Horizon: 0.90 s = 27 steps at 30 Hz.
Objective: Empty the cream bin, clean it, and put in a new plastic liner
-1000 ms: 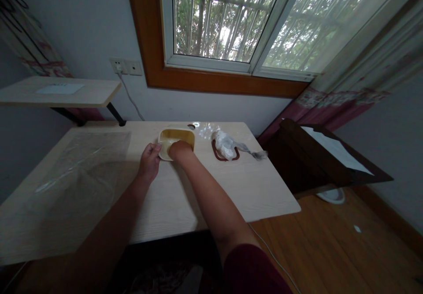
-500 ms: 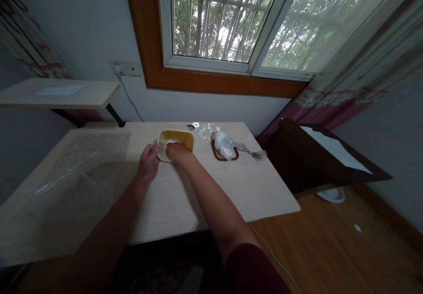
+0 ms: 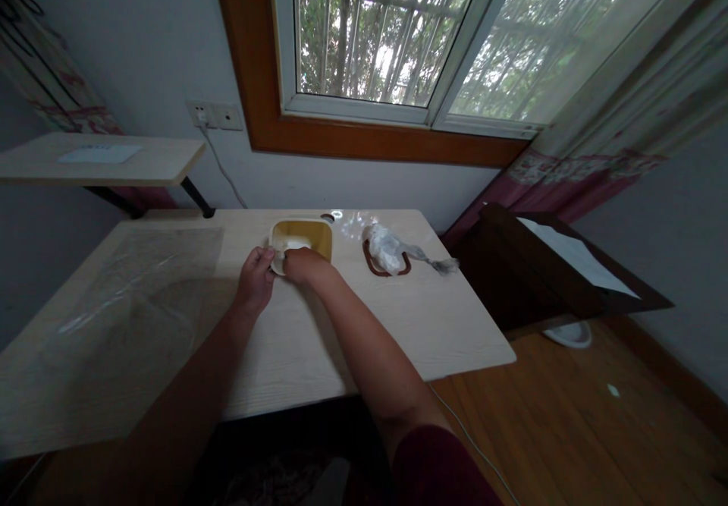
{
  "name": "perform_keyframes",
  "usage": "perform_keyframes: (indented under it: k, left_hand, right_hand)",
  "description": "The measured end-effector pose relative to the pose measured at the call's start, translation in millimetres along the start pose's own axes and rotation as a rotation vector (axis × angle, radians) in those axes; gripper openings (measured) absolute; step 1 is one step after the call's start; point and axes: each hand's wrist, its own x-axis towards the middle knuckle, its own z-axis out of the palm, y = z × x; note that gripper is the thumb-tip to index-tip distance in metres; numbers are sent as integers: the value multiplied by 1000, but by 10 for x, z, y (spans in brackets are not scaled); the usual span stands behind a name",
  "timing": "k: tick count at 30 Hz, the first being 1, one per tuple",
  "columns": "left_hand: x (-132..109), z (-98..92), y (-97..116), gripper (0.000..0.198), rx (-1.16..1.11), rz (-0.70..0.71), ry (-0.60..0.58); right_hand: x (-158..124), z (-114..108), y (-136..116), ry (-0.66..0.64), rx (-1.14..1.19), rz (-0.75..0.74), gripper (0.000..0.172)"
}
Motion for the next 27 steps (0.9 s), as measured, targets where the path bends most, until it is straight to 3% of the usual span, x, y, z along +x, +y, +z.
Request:
perform_keyframes:
  k: [11, 17, 27]
  left_hand:
    - [-5, 24, 46, 43, 8, -12, 12]
    - [16, -2, 20, 44, 48, -4, 16]
    - [6, 27, 55, 47, 8, -32, 4]
  right_hand:
    - [304, 42, 54, -84, 76, 30, 52]
    - [266, 58, 65, -29, 130, 43, 58]
    - [244, 54, 36, 191, 141, 132, 68]
